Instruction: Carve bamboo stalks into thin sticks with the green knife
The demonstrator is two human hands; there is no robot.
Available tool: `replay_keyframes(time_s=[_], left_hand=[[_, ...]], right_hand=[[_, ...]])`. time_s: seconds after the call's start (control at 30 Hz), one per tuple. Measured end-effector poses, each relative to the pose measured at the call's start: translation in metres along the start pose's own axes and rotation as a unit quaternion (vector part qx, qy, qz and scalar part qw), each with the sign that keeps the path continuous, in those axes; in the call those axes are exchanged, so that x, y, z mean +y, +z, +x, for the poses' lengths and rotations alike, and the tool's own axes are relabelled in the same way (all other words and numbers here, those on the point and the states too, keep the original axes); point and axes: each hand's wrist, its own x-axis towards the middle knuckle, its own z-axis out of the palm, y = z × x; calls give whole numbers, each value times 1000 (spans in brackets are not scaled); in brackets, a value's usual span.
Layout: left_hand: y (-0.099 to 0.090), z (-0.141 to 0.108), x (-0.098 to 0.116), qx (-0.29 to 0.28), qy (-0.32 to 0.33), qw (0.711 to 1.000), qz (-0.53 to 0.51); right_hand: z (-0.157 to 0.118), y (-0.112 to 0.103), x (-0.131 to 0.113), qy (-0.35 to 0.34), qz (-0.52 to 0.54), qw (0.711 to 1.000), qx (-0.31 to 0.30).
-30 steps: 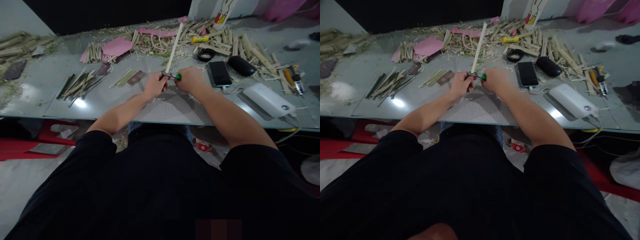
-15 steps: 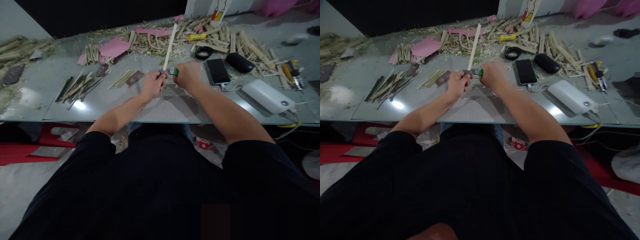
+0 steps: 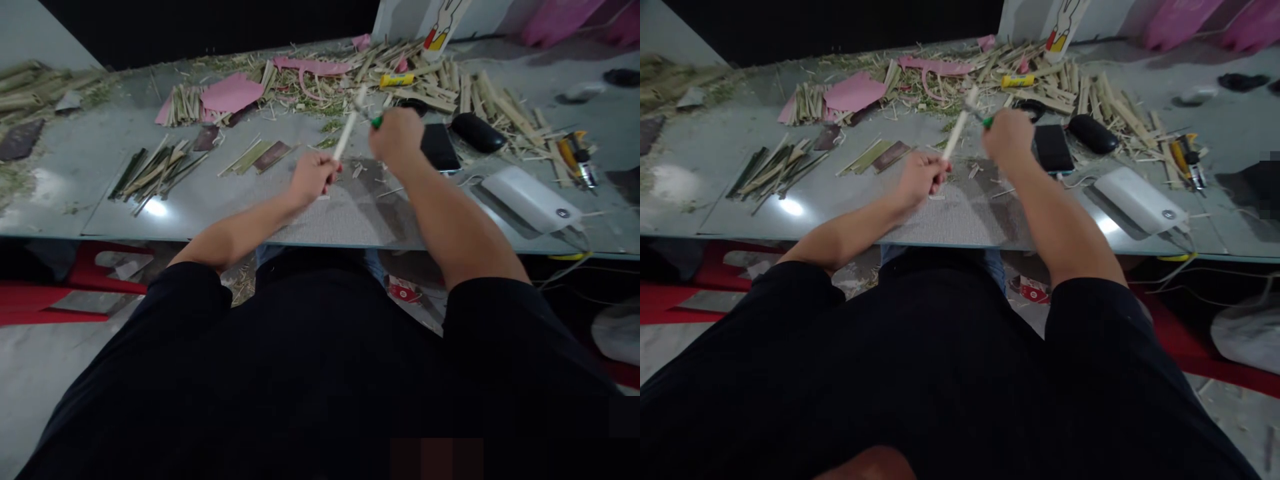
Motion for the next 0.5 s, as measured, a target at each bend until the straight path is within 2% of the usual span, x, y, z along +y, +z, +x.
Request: replay_keyframes(time_s=[0.1, 0.2, 0.33, 0.5], left_hand=[[6, -6, -2, -31, 0, 999, 17], [8, -4, -5, -40, 4, 999, 23], [5, -1, -6, -50, -5, 999, 8], [5, 1, -3, -28, -30, 999, -1]], right_hand=[[19, -6, 38, 52, 74, 994, 65], [25, -8, 60, 58, 102, 991, 60], [18, -3, 52, -4, 59, 998, 36], [0, -2, 31, -73, 63, 995, -15]])
